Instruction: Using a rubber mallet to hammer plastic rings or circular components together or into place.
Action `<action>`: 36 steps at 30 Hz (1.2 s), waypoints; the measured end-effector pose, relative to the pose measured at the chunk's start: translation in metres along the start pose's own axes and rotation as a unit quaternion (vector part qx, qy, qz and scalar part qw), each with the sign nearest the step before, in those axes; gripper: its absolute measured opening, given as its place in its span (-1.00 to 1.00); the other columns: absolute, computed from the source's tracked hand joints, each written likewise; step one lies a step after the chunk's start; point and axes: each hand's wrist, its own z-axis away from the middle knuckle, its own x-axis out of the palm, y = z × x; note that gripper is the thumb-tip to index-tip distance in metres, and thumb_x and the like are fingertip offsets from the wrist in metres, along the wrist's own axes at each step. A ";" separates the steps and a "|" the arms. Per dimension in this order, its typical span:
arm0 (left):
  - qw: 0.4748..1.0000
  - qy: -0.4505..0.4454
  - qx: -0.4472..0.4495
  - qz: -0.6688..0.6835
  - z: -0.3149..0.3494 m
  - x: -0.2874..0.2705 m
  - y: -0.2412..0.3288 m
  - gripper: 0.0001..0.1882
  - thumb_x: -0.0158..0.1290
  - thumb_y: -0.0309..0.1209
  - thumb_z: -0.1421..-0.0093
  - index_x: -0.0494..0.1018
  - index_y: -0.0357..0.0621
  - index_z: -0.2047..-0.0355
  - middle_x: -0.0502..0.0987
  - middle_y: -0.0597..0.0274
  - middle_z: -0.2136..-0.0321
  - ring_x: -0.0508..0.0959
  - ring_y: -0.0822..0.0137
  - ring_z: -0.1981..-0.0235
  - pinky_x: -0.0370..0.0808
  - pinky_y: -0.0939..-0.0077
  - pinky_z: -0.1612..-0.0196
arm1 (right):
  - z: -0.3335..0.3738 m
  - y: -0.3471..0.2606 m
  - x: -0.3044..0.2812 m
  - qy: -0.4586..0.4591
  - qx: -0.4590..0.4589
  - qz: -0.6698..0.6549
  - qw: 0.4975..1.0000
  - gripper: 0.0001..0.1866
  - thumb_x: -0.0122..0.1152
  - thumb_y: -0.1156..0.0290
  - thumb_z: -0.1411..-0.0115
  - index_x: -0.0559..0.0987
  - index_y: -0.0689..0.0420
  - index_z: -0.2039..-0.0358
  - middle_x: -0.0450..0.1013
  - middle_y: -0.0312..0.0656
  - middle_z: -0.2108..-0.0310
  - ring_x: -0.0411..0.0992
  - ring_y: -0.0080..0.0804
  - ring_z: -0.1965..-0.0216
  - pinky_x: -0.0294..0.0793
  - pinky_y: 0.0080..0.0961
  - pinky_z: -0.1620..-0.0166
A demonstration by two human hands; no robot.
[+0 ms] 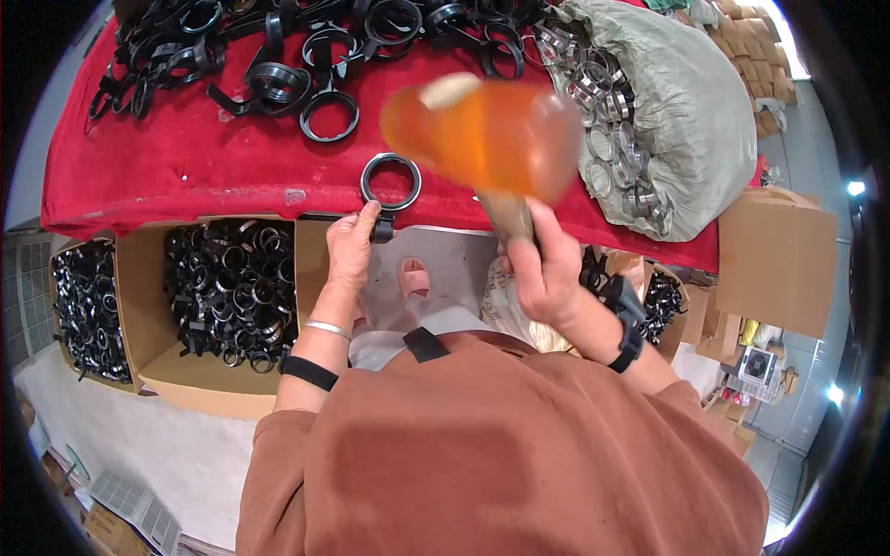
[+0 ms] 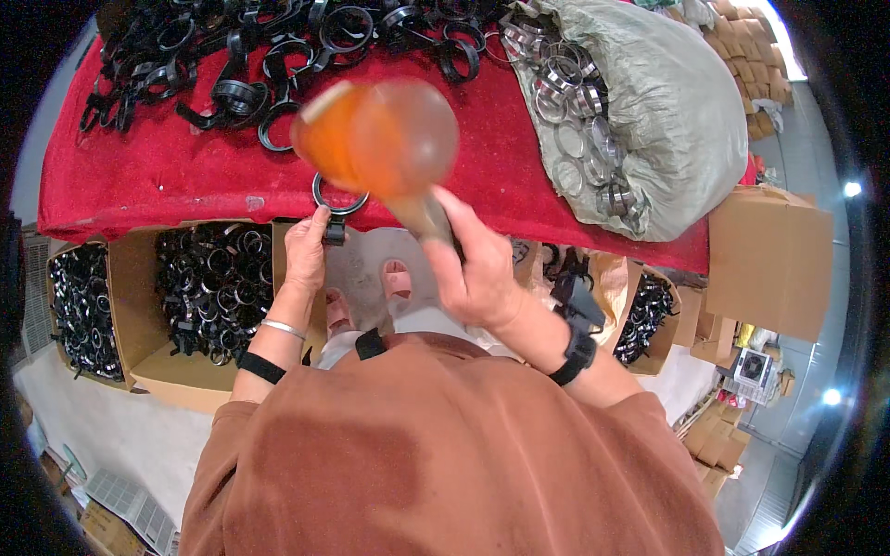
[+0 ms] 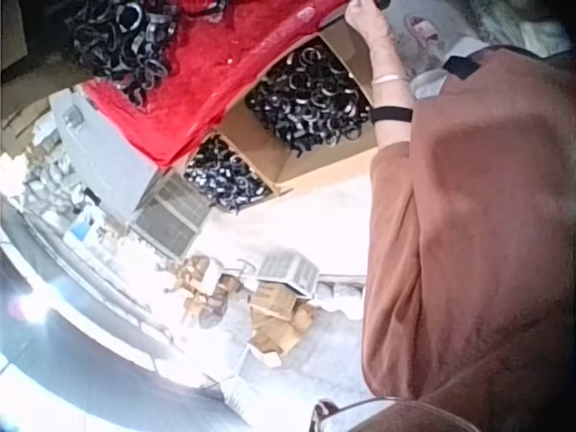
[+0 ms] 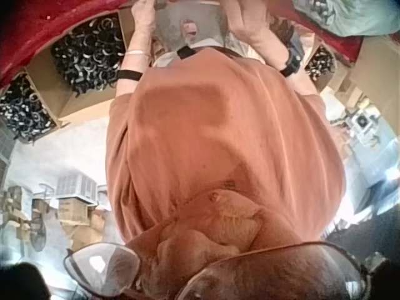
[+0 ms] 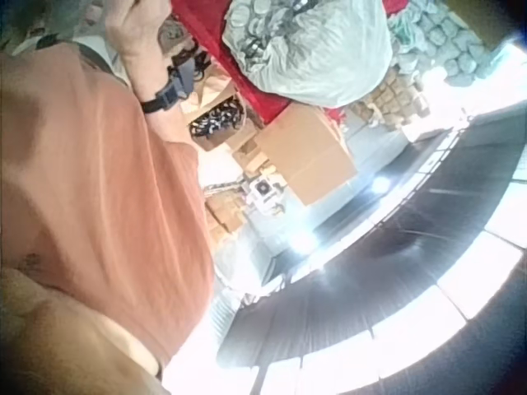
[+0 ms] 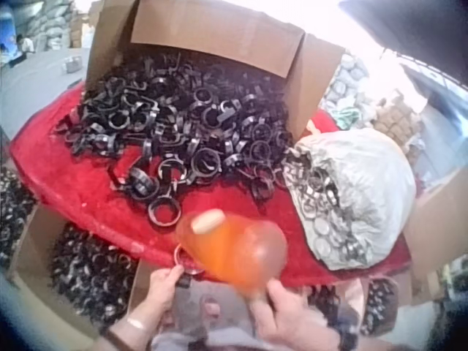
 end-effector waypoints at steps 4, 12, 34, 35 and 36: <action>1.000 -0.017 0.002 0.012 -0.006 0.005 -0.006 -0.62 0.08 -0.11 -0.14 0.50 -0.24 0.51 0.49 0.31 0.60 0.43 0.51 0.60 0.38 0.63 0.45 | 0.045 0.065 0.024 -0.041 -0.020 0.134 0.990 -0.53 0.10 0.44 -0.10 0.32 0.22 -0.05 0.43 0.12 0.20 0.46 0.00 0.22 0.46 -0.31 0.18; 0.999 -0.017 -0.002 0.051 -0.001 0.006 -0.003 -0.64 0.12 -0.15 -0.13 0.50 -0.24 0.54 0.50 0.31 0.61 0.41 0.54 0.60 0.36 0.63 0.46 | 0.044 0.041 0.016 -0.046 0.004 0.096 0.994 -0.52 0.08 0.46 -0.11 0.30 0.21 -0.08 0.41 0.13 0.20 0.44 0.01 0.19 0.45 -0.29 0.16; 0.997 0.028 0.002 0.072 0.004 0.008 -0.001 -0.71 0.16 -0.22 -0.09 0.49 -0.19 0.58 0.46 0.41 0.60 0.33 0.59 0.59 0.28 0.66 0.49 | -0.041 -0.009 0.036 0.003 0.139 -0.208 0.968 -0.64 0.00 0.34 -0.23 0.39 0.20 -0.01 0.38 -0.31 0.56 0.33 -0.61 0.59 0.40 -0.55 0.48; 0.997 0.024 0.004 0.071 0.002 0.009 -0.004 -0.71 0.16 -0.22 -0.09 0.49 -0.19 0.58 0.46 0.41 0.60 0.33 0.59 0.59 0.28 0.66 0.49 | -0.038 0.002 0.037 0.025 0.136 -0.227 0.964 -0.65 -0.03 0.33 -0.24 0.39 0.20 -0.01 0.37 -0.31 0.57 0.31 -0.64 0.60 0.38 -0.58 0.51; 0.998 0.027 0.009 0.062 -0.003 0.010 -0.009 -0.71 0.16 -0.21 -0.09 0.48 -0.17 0.59 0.44 0.42 0.61 0.32 0.59 0.60 0.27 0.65 0.50 | -0.033 0.030 0.040 -0.011 0.181 -0.158 0.971 -0.65 -0.06 0.32 -0.26 0.39 0.19 -0.01 0.36 -0.33 0.58 0.30 -0.65 0.62 0.36 -0.60 0.54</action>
